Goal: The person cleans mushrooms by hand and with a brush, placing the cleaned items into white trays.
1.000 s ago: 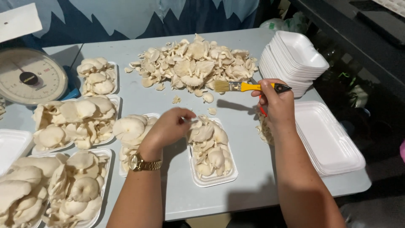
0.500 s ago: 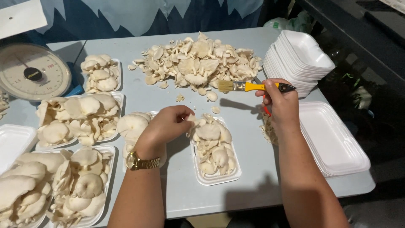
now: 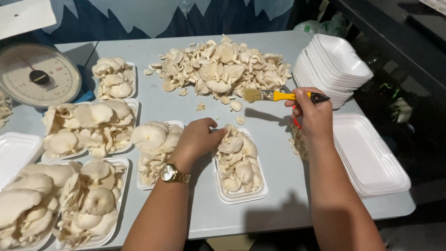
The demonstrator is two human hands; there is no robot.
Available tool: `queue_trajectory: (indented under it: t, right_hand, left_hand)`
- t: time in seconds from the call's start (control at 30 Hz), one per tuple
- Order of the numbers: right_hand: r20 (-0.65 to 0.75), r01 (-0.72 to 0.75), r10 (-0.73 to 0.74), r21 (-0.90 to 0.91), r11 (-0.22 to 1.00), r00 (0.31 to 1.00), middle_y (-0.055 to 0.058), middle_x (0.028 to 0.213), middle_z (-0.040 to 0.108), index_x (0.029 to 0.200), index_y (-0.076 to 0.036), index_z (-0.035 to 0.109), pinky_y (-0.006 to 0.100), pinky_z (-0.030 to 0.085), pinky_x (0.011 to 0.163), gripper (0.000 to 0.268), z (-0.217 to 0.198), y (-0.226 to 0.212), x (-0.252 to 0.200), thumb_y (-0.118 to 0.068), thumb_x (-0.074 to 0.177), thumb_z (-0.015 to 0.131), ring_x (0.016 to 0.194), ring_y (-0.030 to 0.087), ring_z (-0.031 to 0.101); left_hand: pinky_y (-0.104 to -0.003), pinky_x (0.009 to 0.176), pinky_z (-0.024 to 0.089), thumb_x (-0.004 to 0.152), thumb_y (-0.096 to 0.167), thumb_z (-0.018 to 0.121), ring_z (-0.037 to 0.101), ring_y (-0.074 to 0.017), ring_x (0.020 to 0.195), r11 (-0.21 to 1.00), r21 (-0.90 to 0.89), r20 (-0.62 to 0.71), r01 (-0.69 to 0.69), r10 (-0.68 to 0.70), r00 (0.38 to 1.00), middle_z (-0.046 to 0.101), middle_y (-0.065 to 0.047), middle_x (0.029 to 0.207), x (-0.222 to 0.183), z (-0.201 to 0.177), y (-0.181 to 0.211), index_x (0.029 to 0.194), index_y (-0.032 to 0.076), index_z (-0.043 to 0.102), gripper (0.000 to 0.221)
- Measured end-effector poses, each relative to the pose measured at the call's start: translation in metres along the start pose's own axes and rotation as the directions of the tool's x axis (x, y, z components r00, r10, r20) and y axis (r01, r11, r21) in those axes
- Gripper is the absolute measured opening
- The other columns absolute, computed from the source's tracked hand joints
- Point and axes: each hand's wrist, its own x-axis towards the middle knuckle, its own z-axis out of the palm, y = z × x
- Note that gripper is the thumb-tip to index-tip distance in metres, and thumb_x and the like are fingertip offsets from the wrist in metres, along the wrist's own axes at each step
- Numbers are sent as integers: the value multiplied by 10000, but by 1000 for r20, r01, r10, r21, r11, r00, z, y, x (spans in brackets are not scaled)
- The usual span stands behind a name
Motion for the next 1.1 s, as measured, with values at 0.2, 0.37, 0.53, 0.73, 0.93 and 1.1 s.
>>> queue_trajectory:
  t: [0.2,0.37,0.53,0.73,0.93,1.1]
  right_hand:
    - [-26,20,-20,17,1000,999,190,759,715,1051,-5,658,205,518,518,167,0,-1,0,-168,1020,635,514,78,509]
    - [-44,33,-35,-29,999,998,176,745,712,1039,-6,668,206,508,508,151,-2,2,3,-151,1028,628,503,78,501]
    - [-73,78,-80,-32,996,994,162,724,712,1030,-20,673,186,426,439,152,-2,7,4,-164,1014,628,468,57,502]
    - [-67,60,-67,-103,993,995,158,707,721,1010,-33,695,200,388,419,141,-3,8,7,-167,991,655,451,78,506]
    - [-32,30,-35,-152,988,999,132,712,739,1015,-46,718,196,402,435,144,-2,6,4,-179,989,669,470,73,521]
    - [0,49,-49,-37,998,999,147,717,728,1026,-45,698,199,448,472,141,-1,8,5,-176,993,660,475,85,506]
  left_hand:
    - [-472,851,556,830,410,713,729,-374,985,992,-93,-197,-81,61,979,772,-126,988,10,-1,-1,1118,98,777,429]
    - [-474,843,557,818,306,714,726,-386,971,980,34,-213,-195,197,957,772,-112,949,55,20,21,1068,116,796,325]
    - [-466,903,566,820,112,752,723,-385,1017,890,324,-63,-321,359,931,761,-165,992,155,45,17,1131,75,776,314]
    - [-508,945,560,839,99,741,716,-402,1062,765,508,160,-396,368,916,767,-202,1021,187,59,6,1081,66,791,249]
    - [-454,854,588,857,162,723,742,-304,956,781,522,71,-342,359,930,760,-72,908,173,48,0,1005,198,802,172]
    - [-297,769,604,917,22,569,673,-195,858,845,-499,-19,-191,209,978,764,-130,1081,99,4,30,1221,38,709,335]
